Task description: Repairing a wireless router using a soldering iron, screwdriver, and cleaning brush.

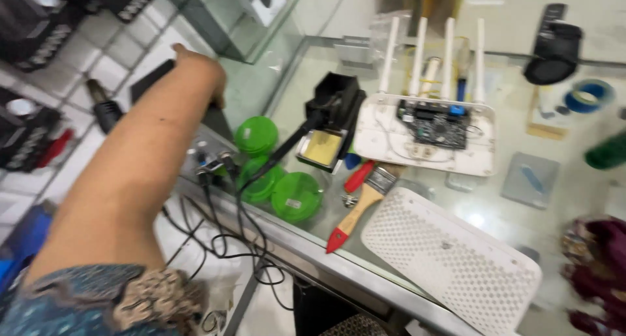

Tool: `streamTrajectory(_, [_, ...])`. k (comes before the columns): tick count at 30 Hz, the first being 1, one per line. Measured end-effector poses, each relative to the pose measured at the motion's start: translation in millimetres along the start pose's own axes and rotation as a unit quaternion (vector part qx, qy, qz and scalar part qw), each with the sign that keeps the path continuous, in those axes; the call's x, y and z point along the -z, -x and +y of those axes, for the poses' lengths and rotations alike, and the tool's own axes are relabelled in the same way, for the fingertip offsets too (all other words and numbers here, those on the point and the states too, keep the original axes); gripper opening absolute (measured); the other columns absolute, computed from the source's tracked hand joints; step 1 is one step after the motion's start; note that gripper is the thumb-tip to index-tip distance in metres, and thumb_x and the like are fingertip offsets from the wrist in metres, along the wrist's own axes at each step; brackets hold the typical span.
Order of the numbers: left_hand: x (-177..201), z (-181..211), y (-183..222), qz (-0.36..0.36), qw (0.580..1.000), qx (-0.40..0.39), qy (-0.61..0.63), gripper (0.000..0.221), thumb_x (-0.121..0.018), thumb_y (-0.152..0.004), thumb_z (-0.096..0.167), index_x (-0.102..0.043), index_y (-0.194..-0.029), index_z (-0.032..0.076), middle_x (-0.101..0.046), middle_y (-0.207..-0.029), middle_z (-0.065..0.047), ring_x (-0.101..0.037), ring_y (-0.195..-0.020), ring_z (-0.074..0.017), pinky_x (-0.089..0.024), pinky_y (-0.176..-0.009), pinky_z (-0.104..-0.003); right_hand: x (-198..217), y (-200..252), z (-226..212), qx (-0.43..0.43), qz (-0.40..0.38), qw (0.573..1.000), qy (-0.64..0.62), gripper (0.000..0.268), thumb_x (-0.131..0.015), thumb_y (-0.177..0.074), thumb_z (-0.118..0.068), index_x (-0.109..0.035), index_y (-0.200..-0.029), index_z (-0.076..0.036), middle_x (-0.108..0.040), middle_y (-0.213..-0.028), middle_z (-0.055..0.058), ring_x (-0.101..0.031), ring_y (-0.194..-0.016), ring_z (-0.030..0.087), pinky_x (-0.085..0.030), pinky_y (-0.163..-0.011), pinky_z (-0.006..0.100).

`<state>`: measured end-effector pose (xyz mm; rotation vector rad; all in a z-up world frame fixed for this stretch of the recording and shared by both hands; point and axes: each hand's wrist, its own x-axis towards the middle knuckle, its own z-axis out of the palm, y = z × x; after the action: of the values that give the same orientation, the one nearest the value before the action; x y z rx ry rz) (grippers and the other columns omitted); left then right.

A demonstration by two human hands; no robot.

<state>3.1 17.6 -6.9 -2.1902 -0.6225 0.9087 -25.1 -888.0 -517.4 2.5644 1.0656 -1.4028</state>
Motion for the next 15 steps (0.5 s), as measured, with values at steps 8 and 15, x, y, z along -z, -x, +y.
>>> streamTrajectory(8, [-15.9, -11.3, -84.7, -0.009, 1.0, 0.011, 0.012, 0.097, -0.095, -0.068, 0.07, -0.064, -0.148, 0.023, -0.061, -0.158, -0.003, -0.053, -0.148, -0.046, -0.017, -0.109, -0.082, -64.6, 103.3, -106.9, -0.089, -0.068, 0.992, -0.058, 0.052, -0.048, -0.108, -0.076, -0.05, -0.08, -0.032, -0.051, -0.078, -0.018, -0.061, -0.07, -0.01, -0.046, -0.072, 0.02])
streamTrajectory(15, [15.1, -14.0, -19.2, 0.099, 0.992, -0.035, 0.072, 0.046, -0.064, -0.093, 0.036, -0.075, -0.136, 0.021, -0.067, -0.148, -0.009, -0.064, -0.135, -0.0363, -0.048, -0.104, -0.055, 130.3, 257.3, -464.0, -0.038, 0.579, 0.785, -0.219, 0.038, -0.066, -0.086, -0.032, -0.051, -0.054, -0.014, -0.041, -0.054, 0.001, -0.04, -0.046, 0.016, -0.035, -0.046, 0.029])
